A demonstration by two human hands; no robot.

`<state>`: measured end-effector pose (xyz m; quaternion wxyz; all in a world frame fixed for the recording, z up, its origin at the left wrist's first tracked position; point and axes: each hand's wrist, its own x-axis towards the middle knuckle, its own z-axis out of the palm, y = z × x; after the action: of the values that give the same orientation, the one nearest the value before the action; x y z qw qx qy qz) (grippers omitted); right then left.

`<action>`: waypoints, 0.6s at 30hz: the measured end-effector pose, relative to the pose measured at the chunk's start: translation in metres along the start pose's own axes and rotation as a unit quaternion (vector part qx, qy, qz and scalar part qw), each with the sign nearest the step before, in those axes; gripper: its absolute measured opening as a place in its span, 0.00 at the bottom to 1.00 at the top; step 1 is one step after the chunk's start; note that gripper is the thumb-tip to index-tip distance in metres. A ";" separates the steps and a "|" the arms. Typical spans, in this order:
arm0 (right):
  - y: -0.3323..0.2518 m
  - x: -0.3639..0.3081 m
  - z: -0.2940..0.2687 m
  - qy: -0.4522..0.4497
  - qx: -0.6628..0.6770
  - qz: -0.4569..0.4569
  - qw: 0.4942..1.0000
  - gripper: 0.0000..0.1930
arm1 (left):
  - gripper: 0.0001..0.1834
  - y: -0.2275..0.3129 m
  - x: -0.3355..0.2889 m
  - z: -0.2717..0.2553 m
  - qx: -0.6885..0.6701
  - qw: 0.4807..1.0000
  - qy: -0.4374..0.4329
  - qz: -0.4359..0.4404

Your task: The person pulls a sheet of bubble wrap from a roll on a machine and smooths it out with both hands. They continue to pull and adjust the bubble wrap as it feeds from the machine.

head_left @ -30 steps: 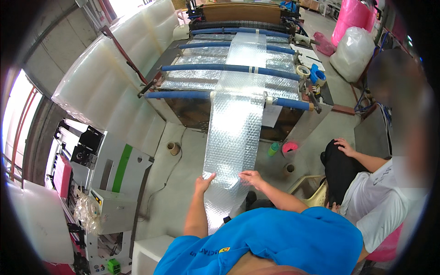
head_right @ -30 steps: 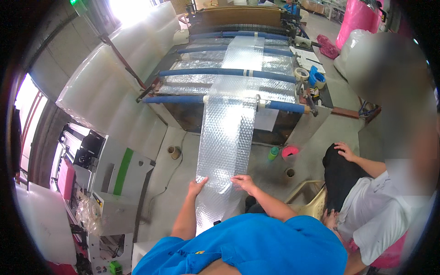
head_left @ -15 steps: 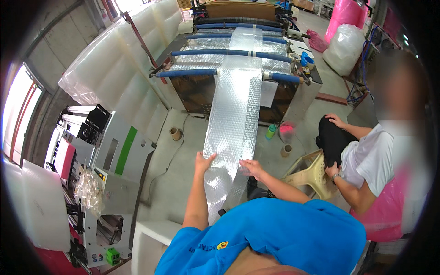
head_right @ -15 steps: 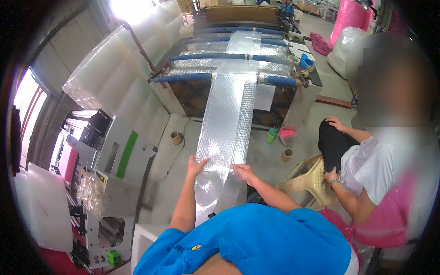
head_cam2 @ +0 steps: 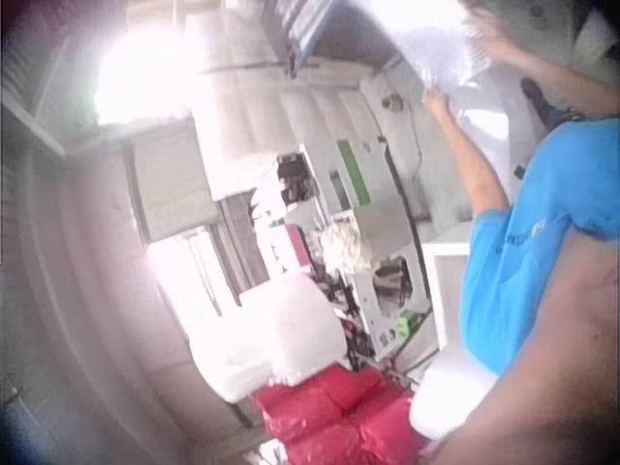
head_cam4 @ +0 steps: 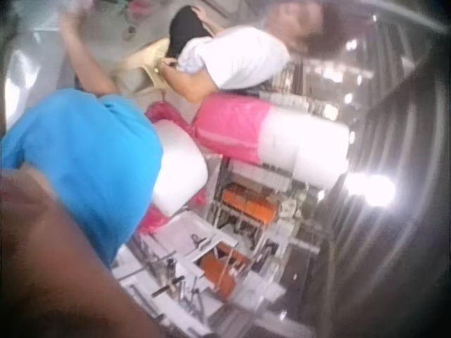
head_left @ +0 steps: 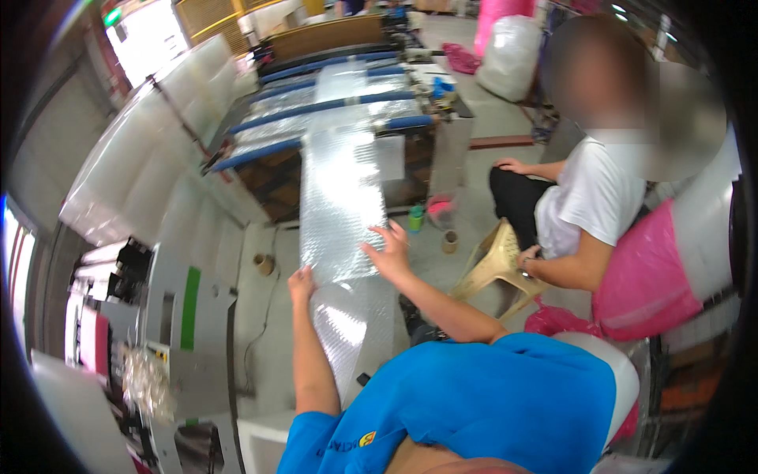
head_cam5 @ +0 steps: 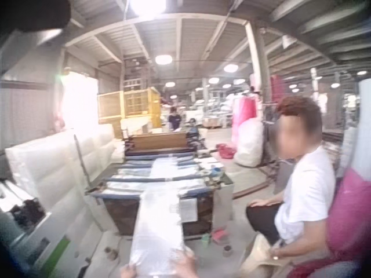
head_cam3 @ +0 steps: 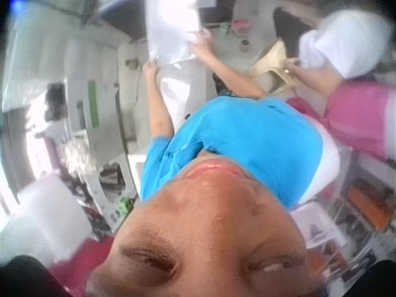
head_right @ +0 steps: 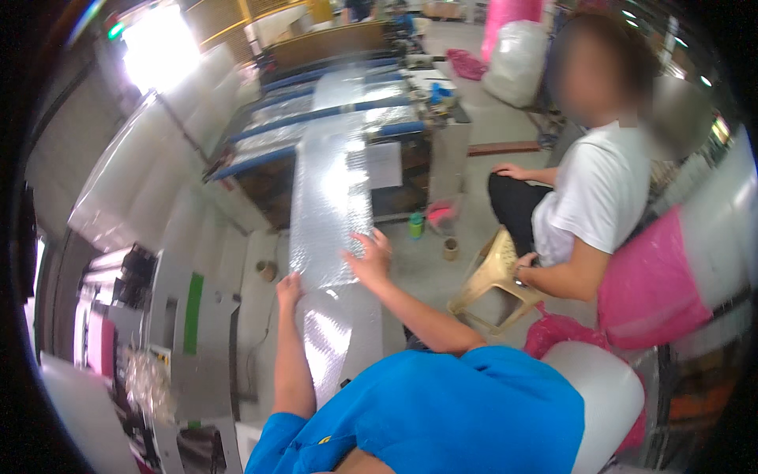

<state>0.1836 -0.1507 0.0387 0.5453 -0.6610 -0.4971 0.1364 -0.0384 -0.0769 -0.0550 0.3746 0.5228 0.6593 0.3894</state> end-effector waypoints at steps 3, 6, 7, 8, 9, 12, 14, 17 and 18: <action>-0.164 0.025 -0.078 -0.191 0.398 -0.151 0.885 0.29 | 0.20 -0.021 0.004 -0.006 -0.005 1.000 -0.014 -0.012; -0.243 0.023 -0.126 -0.244 0.650 -0.338 0.635 0.36 | 0.19 -0.013 0.001 0.009 0.026 0.999 -0.042 0.019; -0.265 0.017 -0.161 -0.226 0.665 -0.414 0.578 0.36 | 0.19 0.013 0.001 0.044 0.025 0.996 -0.083 0.038; -0.279 0.016 -0.151 -0.252 0.726 -0.441 0.464 0.36 | 0.19 -0.013 -0.001 0.014 0.039 0.998 -0.043 -0.001; -0.288 0.012 -0.159 -0.241 0.751 -0.432 0.437 0.37 | 0.19 -0.022 0.000 0.009 0.047 0.998 -0.035 -0.020; -0.286 0.013 -0.169 -0.295 0.723 -0.446 0.438 0.37 | 0.19 -0.026 0.011 0.023 0.068 0.995 -0.050 -0.046; -0.281 0.018 -0.163 -0.343 0.704 -0.441 0.438 0.37 | 0.20 -0.050 0.009 0.023 0.129 0.990 -0.052 -0.029; -0.274 0.037 -0.145 -0.415 0.676 -0.430 0.431 0.37 | 0.20 -0.051 0.002 0.030 0.114 0.992 -0.037 -0.033; -0.271 0.046 -0.139 -0.438 0.663 -0.427 0.432 0.37 | 0.20 -0.046 0.002 0.032 0.095 0.994 -0.032 -0.038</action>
<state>0.1679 -0.2192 0.3388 0.5141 0.3477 -0.6454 0.4453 -0.0278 -0.0781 -0.1098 0.3591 0.5427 0.7002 0.2937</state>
